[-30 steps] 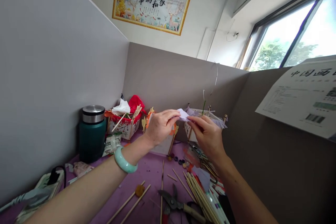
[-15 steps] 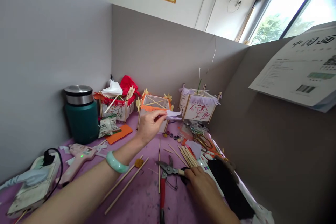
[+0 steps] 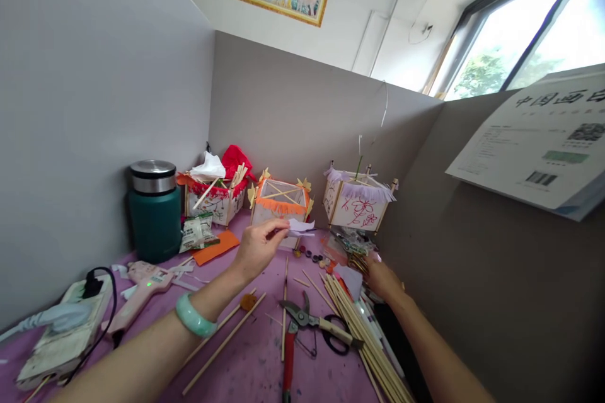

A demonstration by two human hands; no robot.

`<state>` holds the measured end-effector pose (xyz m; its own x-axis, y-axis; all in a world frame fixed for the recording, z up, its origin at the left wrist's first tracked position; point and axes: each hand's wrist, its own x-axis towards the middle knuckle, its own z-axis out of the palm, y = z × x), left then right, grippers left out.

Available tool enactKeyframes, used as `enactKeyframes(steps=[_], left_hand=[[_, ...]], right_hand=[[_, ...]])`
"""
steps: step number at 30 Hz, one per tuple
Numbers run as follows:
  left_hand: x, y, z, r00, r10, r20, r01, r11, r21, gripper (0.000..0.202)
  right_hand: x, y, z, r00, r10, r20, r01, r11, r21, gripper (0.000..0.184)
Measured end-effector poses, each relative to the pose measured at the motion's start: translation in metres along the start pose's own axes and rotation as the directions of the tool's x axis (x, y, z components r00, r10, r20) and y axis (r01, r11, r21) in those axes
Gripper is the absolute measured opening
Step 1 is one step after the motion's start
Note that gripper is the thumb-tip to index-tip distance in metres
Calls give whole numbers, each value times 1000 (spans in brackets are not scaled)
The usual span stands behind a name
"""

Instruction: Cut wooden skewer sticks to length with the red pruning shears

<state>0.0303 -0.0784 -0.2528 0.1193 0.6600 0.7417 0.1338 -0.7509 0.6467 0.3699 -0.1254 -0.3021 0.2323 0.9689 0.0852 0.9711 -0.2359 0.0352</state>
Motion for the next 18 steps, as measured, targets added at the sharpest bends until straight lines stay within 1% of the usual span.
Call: enactKeyframes(steps=[2,4,5,7,9,11,12,13,15,16,18], left_hand=[[-1,-1,-4,999,42,7,-42,999,24,14],[0,-3,-9,996,90,6,-91,995,50,13],[1,-4,-11,994,111,-3,-111,992,61,13],[3,-6,-15,989,138,-43,-134,988,82,12],[8,-8,-16,985,148,-93,-139,985,102,12],[13,-12,-15,980,147,-133,-133,985,108,12],[17,-14,-15,979,143,-147,-129,986,102,12],[20,-17,-14,978,138,-156,-125,988,88,12],[27,-20,-11,978,123,-168,-116,992,50,12],[29,-21,-9,977,117,-176,-112,993,37,12],[33,-20,-6,974,119,-195,-114,993,36,12]], right_hand=[[16,11,12,997,-77,8,77,997,11,37],[27,21,17,991,-131,21,130,991,41,41],[31,26,15,988,-151,32,148,987,69,42],[34,37,4,982,-178,56,168,974,152,45],[26,46,-11,988,-149,33,135,954,268,48],[5,49,-25,1000,-25,6,21,923,384,58],[-9,47,-30,1000,-1,21,-9,880,475,63],[-26,43,-34,999,-20,29,-2,804,595,66],[-63,28,-41,996,-79,29,25,613,790,68],[-80,17,-45,996,-86,32,20,545,838,69],[-110,-10,-57,995,-94,27,18,448,894,68]])
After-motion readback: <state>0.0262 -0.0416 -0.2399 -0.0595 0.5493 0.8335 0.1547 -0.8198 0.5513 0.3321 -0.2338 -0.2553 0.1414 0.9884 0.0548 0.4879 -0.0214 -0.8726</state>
